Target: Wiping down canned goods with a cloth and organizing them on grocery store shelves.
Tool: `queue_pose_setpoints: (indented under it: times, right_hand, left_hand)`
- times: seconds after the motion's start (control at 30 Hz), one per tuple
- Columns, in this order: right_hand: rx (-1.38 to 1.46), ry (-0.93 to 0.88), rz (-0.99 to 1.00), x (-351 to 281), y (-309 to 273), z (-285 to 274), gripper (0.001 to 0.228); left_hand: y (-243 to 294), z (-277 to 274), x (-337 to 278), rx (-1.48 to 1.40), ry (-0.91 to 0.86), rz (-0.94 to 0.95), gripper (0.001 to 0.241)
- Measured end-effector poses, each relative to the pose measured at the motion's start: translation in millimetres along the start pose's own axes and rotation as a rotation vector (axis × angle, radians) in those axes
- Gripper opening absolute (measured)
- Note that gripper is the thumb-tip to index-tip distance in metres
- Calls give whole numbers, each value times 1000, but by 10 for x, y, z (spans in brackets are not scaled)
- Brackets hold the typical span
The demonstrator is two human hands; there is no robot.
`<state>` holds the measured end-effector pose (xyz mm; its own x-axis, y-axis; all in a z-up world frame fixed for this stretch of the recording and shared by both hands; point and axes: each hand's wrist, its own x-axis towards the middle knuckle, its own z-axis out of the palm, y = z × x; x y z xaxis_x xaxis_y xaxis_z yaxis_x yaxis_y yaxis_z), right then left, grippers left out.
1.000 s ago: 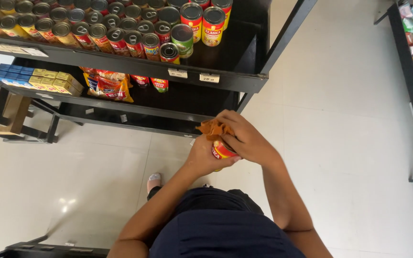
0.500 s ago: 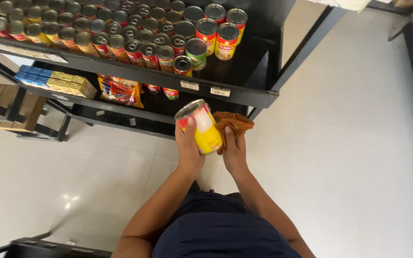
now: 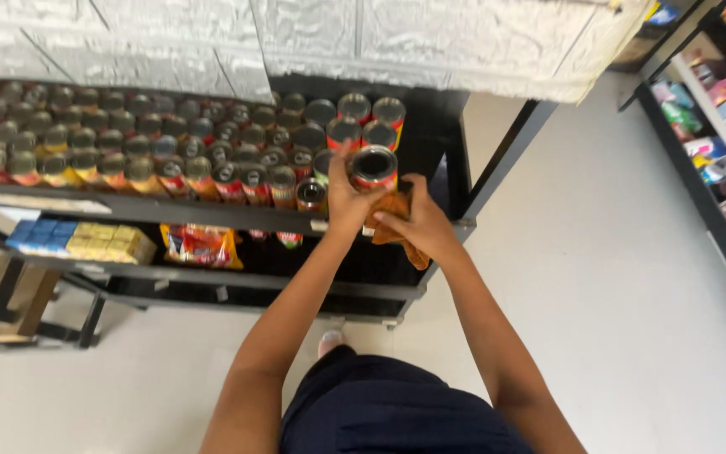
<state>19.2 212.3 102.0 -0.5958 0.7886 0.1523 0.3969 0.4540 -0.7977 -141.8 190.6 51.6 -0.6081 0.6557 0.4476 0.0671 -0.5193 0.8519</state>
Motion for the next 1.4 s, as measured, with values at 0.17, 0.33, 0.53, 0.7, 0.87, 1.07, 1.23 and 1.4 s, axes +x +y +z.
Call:
queue_pose_setpoints:
  times: [0.17,0.33,0.53,0.7,0.87,1.07,1.23,1.4]
  right_hand:
    - [-243,19,-5,704,694,324,83]
    - [-356,119,23,928,893,553,70]
    - [-316,108,128,1091,950,768,68]
    - [-386,1,292,1282,1057,871,71]
    - [-430,-26,310,1113,1034,850,54]
    - [-297,290,-77,471,482,558,41]
    - [-29,317,-297,6,-482,315,29]
    - [-111,275,-889,117,-1146,5,21]
  left_hand:
    - [-290,63,185,609,-22,247,81]
    - [-443,41,279,743,53,423,69]
    - [-647,-152,402,966,-75,241,83]
    - [-420,-160,344,798,-120,60,91]
    - [-409,-216,172,786,-179,64,64]
    - [232,-395,-345,706,-94,106,42]
    - [949,-448,-595,604,-40,-21,29]
    - [1997,-550,-297,606,98,657,24]
